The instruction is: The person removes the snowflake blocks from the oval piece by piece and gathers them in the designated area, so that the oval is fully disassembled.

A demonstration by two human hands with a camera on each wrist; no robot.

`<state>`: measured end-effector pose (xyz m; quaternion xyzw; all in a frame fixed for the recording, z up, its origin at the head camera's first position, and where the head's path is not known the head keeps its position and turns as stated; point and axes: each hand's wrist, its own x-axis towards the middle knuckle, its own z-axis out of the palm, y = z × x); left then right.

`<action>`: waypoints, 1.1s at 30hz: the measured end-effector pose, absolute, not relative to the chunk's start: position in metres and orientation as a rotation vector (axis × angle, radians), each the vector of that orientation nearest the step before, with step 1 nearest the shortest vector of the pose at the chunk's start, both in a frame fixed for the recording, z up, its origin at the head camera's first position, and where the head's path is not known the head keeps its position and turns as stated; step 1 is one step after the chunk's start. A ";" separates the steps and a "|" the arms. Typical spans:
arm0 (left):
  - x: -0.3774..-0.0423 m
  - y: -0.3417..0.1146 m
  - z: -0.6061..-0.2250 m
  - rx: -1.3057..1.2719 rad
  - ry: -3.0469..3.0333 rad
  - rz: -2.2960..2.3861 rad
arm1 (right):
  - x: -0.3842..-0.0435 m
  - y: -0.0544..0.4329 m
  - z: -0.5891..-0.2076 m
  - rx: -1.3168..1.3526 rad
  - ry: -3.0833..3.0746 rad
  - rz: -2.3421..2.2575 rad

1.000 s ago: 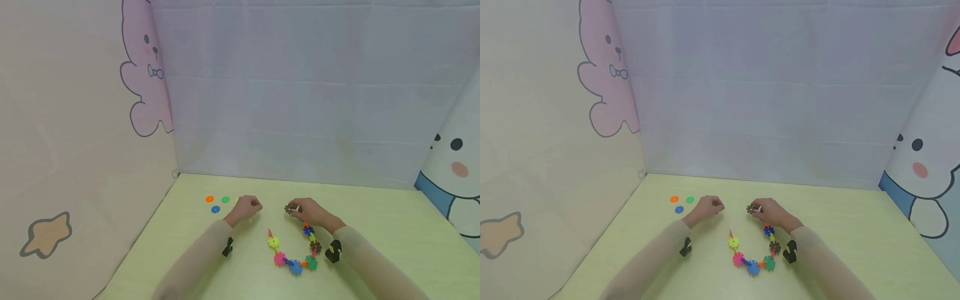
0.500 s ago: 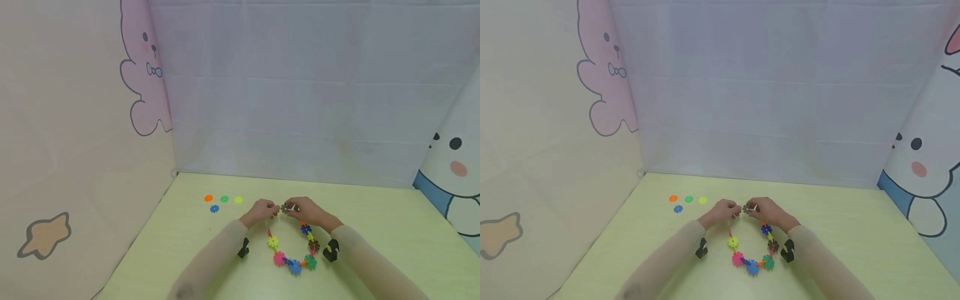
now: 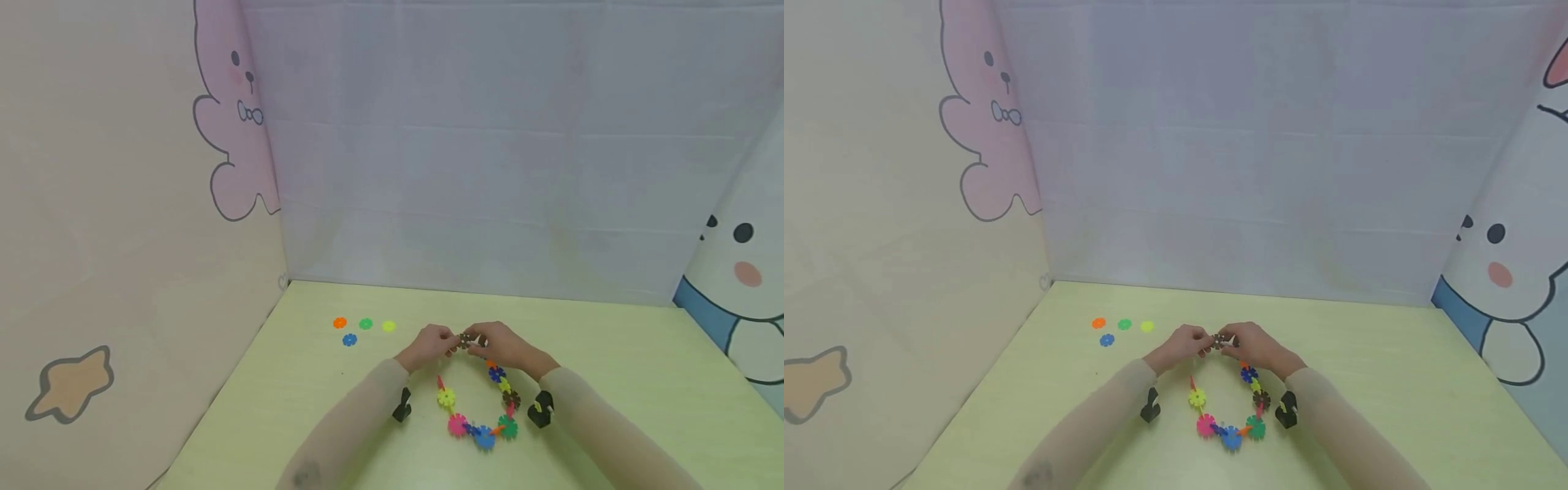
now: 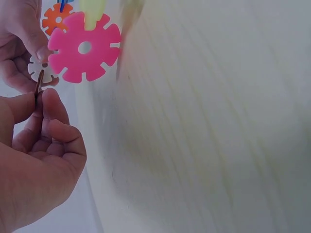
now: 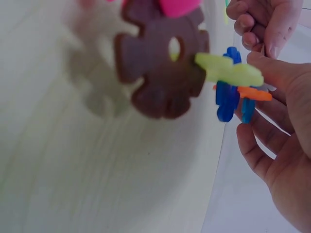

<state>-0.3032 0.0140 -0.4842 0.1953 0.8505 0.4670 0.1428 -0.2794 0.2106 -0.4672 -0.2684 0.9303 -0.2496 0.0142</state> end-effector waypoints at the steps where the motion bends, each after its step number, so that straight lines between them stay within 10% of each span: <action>1: -0.303 0.014 -0.484 0.556 2.446 1.361 | -0.279 0.212 -0.467 -0.829 2.896 -0.778; 33: -0.302 0.007 -0.481 0.458 2.402 1.445 | -0.276 0.218 -0.463 -1.044 2.907 -0.681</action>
